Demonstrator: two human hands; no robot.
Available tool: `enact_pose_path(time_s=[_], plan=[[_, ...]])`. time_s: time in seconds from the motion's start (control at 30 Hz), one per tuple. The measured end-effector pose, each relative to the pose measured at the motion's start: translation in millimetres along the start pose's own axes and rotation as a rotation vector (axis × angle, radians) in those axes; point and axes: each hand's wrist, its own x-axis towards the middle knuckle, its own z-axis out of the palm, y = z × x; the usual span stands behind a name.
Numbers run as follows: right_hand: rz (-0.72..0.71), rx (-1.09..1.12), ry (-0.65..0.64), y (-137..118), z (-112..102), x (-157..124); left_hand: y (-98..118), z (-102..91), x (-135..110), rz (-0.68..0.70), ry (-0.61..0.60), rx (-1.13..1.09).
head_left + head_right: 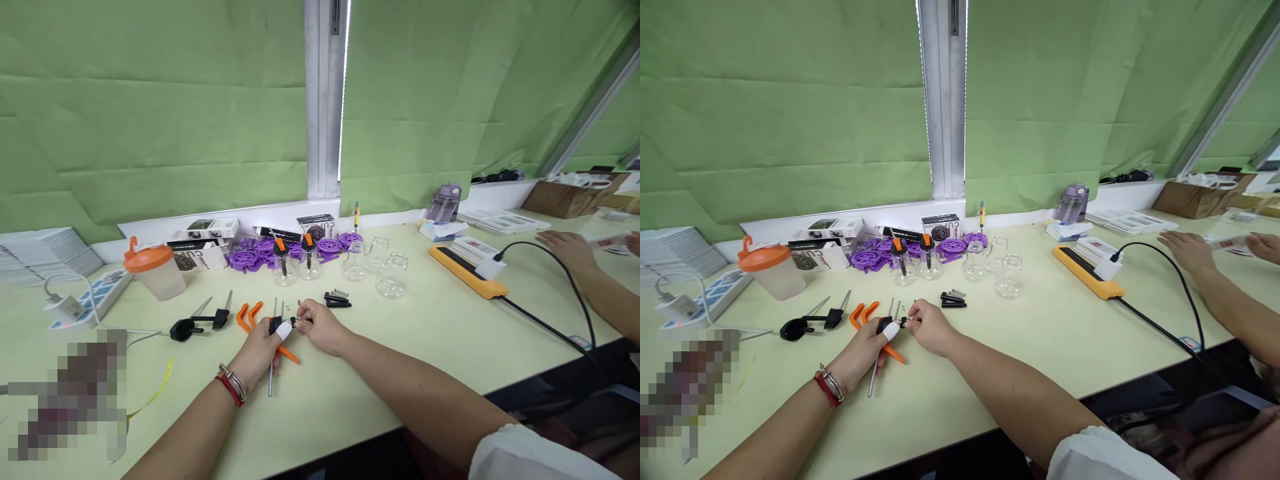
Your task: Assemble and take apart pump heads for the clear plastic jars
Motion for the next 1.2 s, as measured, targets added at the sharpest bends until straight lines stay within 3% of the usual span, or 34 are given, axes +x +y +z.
enact_pose_path(time_s=[0.53, 1.2], plan=[[0.001, -0.032, -0.024, -0.3, -1.0, 0.2, 2.3, -0.5, -1.7, -0.009, 0.002, 0.011], [-0.021, 0.062, -0.026, -4.7, -4.5, -6.3, 0.3, -15.4, -8.0, 0.010, -0.065, -0.157]])
